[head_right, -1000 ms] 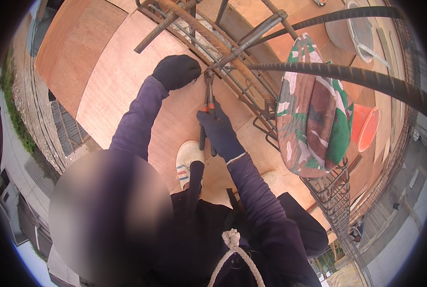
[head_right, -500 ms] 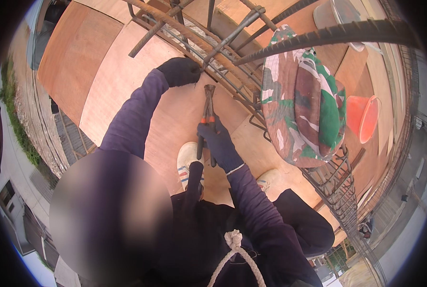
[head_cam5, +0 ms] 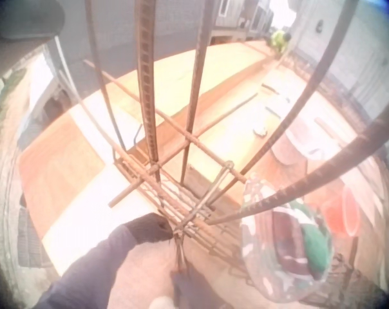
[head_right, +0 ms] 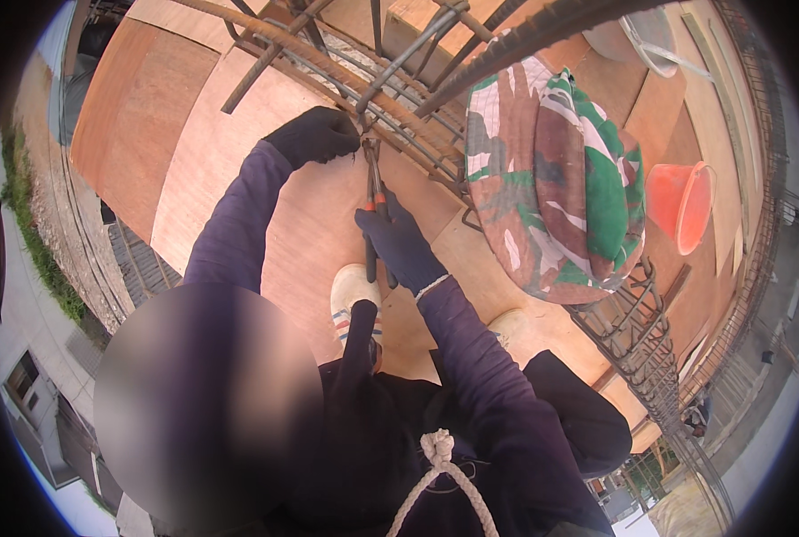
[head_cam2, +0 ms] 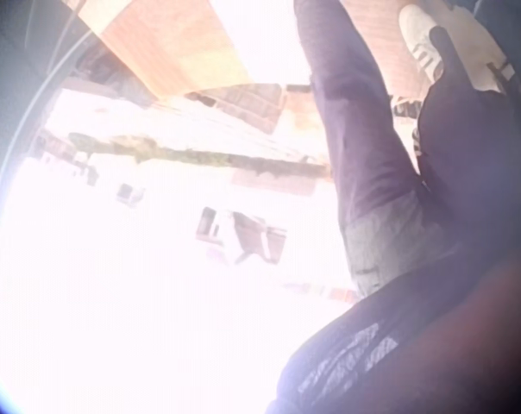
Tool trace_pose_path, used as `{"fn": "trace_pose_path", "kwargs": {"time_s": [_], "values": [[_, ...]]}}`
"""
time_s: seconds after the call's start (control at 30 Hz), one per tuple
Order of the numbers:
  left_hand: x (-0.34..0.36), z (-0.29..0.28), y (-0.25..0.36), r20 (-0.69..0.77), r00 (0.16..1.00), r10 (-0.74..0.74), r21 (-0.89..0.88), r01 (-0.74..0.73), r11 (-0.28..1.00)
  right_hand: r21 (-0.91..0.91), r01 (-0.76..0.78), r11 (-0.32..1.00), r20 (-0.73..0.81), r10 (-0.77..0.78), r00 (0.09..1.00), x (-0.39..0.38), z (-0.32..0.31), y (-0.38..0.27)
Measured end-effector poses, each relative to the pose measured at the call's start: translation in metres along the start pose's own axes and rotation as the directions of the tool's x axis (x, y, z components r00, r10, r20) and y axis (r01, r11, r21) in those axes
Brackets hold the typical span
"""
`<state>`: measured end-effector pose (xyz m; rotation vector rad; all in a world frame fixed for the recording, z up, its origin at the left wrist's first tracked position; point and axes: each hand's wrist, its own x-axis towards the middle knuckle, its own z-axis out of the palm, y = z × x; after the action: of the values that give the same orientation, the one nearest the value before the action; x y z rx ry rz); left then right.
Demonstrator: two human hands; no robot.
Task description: The person ties metal rods on a scaffolding structure using wire and pliers. They repeatedly wrap wire around intersecting rods and twist it to secure the joints.
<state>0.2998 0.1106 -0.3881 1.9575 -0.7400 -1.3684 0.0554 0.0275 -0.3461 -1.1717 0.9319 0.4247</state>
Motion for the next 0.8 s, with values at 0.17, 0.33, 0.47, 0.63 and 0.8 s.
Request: {"fn": "trace_pose_path", "kwargs": {"time_s": [0.17, 0.33, 0.47, 0.63, 0.8], "values": [[-0.007, 0.032, -0.002, -0.305, 0.938, 0.168, 0.252, -0.091, 0.964, -0.011, 0.096, 0.995, -0.076, -0.096, 0.992, 0.01, 0.018, 0.009], [-0.014, 0.037, 0.001, -0.393, 0.892, 0.224, 0.306, -0.103, 0.946, -0.235, 0.142, 0.962, -0.161, -0.183, 0.97, 0.005, 0.032, 0.004], [-0.013, 0.034, 0.0, -0.367, 0.903, 0.226, 0.328, -0.102, 0.939, -0.422, 0.026, 0.906, -0.201, -0.121, 0.972, -0.002, 0.038, -0.008], [-0.011, 0.03, -0.003, -0.308, 0.929, 0.206, 0.326, -0.1, 0.94, -0.531, 0.019, 0.847, -0.221, -0.16, 0.962, 0.003, 0.042, -0.005], [-0.015, 0.002, 0.009, -0.048, 0.932, 0.359, 0.531, -0.28, 0.8, -0.425, 0.099, 0.9, -0.298, -0.242, 0.924, 0.008, 0.058, 0.014]]}}
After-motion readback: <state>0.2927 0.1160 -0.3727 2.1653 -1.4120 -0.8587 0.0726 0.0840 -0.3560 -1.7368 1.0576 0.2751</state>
